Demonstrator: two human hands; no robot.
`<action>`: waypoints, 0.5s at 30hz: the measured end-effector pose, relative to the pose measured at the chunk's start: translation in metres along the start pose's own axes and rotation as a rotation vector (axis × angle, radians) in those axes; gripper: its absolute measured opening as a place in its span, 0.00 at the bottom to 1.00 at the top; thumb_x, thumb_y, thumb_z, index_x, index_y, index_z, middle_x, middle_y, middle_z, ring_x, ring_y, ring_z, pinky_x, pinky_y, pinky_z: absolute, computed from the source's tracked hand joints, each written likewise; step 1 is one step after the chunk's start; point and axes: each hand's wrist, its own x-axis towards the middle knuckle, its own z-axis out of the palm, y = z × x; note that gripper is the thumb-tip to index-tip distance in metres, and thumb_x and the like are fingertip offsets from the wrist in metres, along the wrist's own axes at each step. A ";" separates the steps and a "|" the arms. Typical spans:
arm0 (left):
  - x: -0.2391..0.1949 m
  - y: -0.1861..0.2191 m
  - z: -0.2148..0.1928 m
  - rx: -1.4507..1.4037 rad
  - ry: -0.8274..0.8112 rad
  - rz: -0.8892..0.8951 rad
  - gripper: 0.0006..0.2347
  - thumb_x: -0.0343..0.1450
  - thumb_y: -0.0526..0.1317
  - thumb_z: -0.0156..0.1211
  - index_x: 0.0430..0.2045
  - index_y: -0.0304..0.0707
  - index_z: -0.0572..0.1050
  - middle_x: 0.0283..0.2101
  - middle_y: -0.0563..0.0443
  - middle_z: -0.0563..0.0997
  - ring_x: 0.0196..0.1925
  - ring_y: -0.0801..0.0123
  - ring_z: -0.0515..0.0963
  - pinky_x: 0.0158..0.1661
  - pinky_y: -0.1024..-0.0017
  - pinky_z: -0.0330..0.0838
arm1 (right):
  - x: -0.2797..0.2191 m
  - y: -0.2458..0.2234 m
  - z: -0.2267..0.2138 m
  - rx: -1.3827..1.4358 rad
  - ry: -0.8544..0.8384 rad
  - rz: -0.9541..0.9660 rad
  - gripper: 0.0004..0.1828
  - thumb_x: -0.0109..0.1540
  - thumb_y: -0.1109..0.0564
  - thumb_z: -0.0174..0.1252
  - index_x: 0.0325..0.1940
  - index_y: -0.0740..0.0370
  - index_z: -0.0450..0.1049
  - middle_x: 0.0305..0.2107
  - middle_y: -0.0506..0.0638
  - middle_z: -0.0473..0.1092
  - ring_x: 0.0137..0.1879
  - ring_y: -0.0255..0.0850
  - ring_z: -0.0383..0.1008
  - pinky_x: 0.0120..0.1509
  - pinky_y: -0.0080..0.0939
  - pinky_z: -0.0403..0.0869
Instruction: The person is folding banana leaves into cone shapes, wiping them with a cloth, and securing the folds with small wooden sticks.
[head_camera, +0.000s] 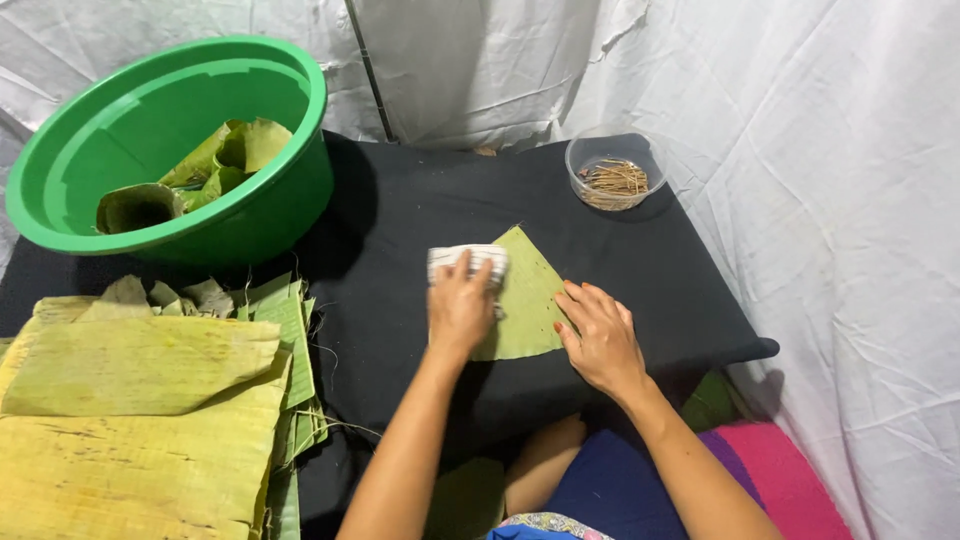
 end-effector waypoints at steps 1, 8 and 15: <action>-0.002 -0.007 -0.006 0.002 -0.002 0.001 0.20 0.61 0.41 0.65 0.50 0.50 0.80 0.56 0.40 0.77 0.46 0.45 0.80 0.35 0.52 0.81 | 0.000 0.002 0.002 0.002 0.000 0.001 0.24 0.68 0.40 0.50 0.66 0.45 0.71 0.64 0.44 0.67 0.74 0.45 0.59 0.72 0.56 0.61; -0.009 0.055 -0.057 -0.033 0.124 0.032 0.18 0.64 0.32 0.60 0.48 0.44 0.80 0.54 0.35 0.77 0.43 0.42 0.77 0.29 0.56 0.78 | 0.000 0.003 0.010 -0.048 0.044 -0.022 0.25 0.67 0.38 0.49 0.65 0.45 0.72 0.63 0.41 0.67 0.74 0.42 0.60 0.72 0.53 0.60; -0.044 0.030 -0.022 -0.065 0.050 -0.005 0.18 0.63 0.34 0.58 0.48 0.46 0.80 0.55 0.41 0.76 0.44 0.44 0.76 0.32 0.55 0.77 | 0.000 0.000 0.002 0.004 0.004 0.017 0.24 0.67 0.39 0.49 0.65 0.45 0.72 0.63 0.41 0.68 0.74 0.42 0.59 0.73 0.55 0.59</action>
